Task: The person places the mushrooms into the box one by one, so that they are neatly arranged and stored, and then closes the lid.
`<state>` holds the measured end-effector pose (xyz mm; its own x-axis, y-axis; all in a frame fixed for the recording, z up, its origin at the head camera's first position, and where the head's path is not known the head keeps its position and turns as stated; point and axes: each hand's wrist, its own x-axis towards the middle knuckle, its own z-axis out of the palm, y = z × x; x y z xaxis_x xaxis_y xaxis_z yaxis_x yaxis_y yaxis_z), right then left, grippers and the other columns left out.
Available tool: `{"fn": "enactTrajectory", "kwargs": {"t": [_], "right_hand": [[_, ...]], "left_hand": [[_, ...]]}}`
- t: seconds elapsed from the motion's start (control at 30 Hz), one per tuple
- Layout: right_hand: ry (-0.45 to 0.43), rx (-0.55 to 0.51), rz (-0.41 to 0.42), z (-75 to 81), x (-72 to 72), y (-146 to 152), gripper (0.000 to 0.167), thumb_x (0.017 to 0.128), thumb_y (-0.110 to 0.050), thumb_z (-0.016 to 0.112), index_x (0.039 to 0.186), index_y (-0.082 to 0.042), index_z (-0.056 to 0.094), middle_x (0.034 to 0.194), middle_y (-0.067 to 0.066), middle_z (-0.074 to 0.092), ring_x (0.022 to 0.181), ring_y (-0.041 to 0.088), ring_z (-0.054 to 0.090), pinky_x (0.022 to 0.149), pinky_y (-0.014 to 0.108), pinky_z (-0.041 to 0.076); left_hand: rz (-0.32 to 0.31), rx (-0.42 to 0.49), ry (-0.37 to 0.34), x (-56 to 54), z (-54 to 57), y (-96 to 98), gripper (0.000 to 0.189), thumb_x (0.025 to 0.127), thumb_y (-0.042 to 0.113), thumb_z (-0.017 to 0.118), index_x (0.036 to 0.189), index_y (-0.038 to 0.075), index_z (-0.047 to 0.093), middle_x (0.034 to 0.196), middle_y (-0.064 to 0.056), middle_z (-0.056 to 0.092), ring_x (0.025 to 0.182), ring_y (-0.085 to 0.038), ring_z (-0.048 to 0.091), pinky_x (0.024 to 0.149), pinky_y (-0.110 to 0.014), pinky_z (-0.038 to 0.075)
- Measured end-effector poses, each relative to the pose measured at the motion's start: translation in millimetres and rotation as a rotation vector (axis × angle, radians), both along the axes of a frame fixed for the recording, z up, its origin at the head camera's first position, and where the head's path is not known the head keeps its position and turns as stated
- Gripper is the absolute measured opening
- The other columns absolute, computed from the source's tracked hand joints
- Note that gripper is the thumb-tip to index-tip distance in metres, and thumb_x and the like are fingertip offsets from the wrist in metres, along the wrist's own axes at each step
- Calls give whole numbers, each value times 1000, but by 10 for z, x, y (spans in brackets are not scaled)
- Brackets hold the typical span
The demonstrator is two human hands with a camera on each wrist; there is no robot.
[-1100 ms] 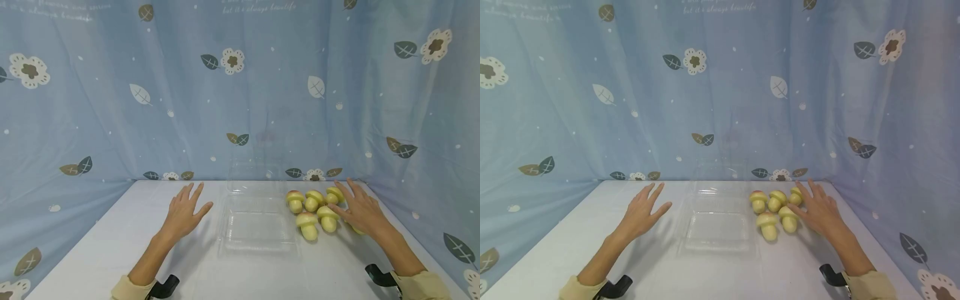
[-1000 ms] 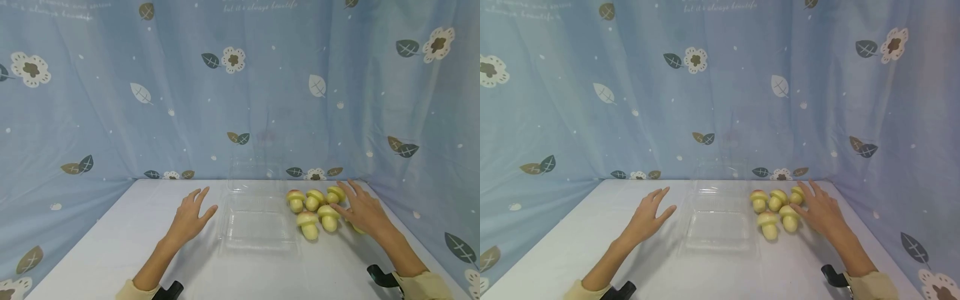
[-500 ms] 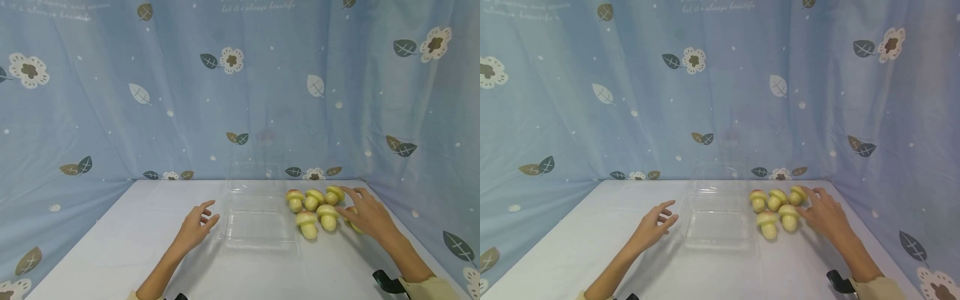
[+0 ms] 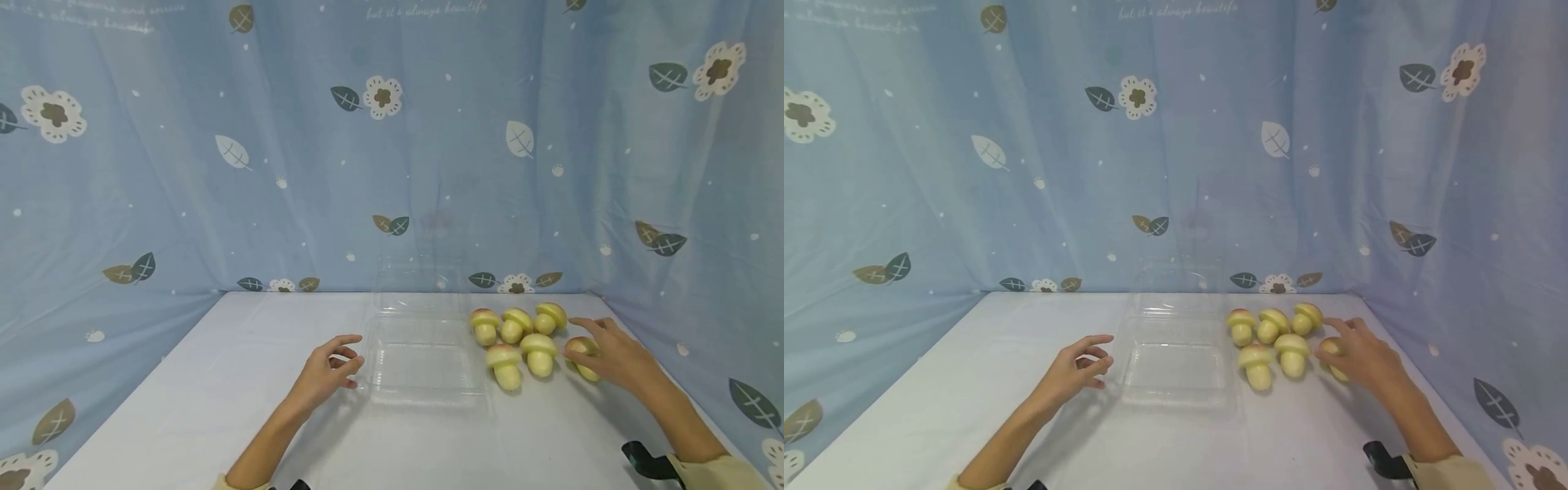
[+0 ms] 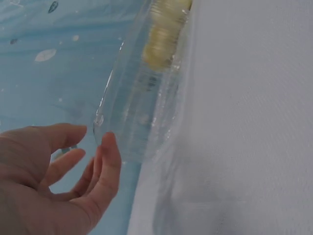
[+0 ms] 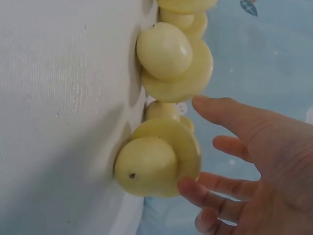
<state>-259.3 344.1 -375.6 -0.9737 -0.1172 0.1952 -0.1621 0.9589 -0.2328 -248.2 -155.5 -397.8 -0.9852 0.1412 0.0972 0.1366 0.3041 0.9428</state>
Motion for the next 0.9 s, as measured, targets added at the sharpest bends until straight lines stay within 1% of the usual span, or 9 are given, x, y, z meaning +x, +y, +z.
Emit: {"fn": "enactTrajectory", "kwargs": {"t": [0.13,0.3,0.4,0.5,0.63,0.77,0.87,0.9], "right_hand": [[-8,-6,19,-26,-20,40,76,84,-53,70,139,-6,47,128,36,48,107,53,54,69,64,49],[-4,1,38,-38,-32,73,75,81,-50,74,136,-4,50,124,35,52,106,51,55,69,61,51],[-12,-2,41,-36,-40,96,77,80,-51,75,135,-2,51,121,35,54,104,50,56,70,61,52],[-20,-9,48,-41,-51,136,77,79,-50,76,134,-1,52,117,33,57,100,47,58,69,57,54],[-32,-13,77,-54,-62,199,74,77,-42,80,132,-1,55,112,29,60,98,43,59,68,52,55],[-76,-29,124,-65,-60,236,75,75,-34,83,135,-1,53,115,28,60,83,28,60,61,39,52],[-120,-60,152,-68,-56,243,78,75,-32,83,138,-1,49,118,29,58,73,15,55,57,29,46],[-132,-73,161,-69,-57,243,80,74,-31,83,139,0,48,119,29,57,73,14,54,57,28,45]], "left_hand": [[-7,68,-40,0,-2,-1,42,90,16,70,131,12,59,109,-16,56,92,-33,64,69,-34,63],[-28,109,-83,2,-22,8,47,90,16,70,134,7,56,110,-15,55,91,-29,63,71,-34,63],[-38,139,-107,6,-48,18,49,90,15,71,135,5,55,109,-14,53,89,-27,61,70,-33,63],[-40,166,-116,10,-77,37,48,90,12,70,135,4,55,108,-14,54,87,-25,61,69,-32,63],[-39,190,-126,9,-109,65,46,91,9,68,134,2,55,107,-13,55,86,-20,60,69,-31,62],[-25,213,-126,1,-122,92,43,91,7,66,132,0,57,106,-11,56,85,-17,59,70,-30,62],[-13,231,-123,1,-127,106,41,91,4,64,131,-3,57,105,-10,55,84,-16,57,69,-28,61],[-9,239,-124,0,-131,109,41,92,4,64,131,-4,57,105,-10,55,83,-15,57,69,-27,61]]}}
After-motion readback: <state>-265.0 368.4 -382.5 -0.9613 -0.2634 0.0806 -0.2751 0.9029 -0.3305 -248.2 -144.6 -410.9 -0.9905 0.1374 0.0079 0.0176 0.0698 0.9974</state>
